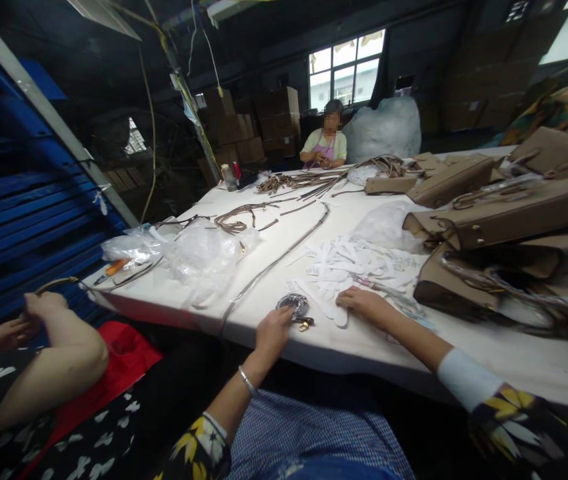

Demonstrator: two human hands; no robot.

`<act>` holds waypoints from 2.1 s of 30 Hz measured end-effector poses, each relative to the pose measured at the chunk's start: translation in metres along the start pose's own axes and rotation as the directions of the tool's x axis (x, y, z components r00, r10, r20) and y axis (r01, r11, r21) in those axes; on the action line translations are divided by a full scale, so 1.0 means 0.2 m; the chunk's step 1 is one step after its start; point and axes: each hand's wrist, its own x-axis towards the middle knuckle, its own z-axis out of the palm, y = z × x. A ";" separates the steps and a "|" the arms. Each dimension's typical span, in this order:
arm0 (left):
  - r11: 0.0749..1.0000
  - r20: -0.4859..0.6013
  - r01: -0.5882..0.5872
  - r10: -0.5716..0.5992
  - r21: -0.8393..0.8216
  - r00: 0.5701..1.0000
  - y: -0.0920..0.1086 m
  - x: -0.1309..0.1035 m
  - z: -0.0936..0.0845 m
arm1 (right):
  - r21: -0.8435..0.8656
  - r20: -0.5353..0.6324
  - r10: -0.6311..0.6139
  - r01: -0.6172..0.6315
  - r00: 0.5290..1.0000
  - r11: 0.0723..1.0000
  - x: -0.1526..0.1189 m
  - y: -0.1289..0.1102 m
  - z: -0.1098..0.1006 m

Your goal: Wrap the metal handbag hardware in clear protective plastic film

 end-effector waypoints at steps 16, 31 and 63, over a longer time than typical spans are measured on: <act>0.905 -0.027 0.072 -0.092 -0.420 0.995 -0.06 0.03 -0.01 | 0.468 -0.027 0.320 -0.271 0.947 0.841 -0.02 -0.24 -0.01; 0.398 0.223 0.316 -0.262 -0.861 0.939 -0.23 0.09 -0.11 | 0.522 -0.155 0.405 -0.273 0.901 0.808 0.20 -0.52 0.20; 0.183 0.300 0.361 -0.294 -0.914 0.908 -0.24 0.09 -0.11 | 0.553 -0.290 0.504 -0.288 0.814 0.782 0.44 -0.57 0.26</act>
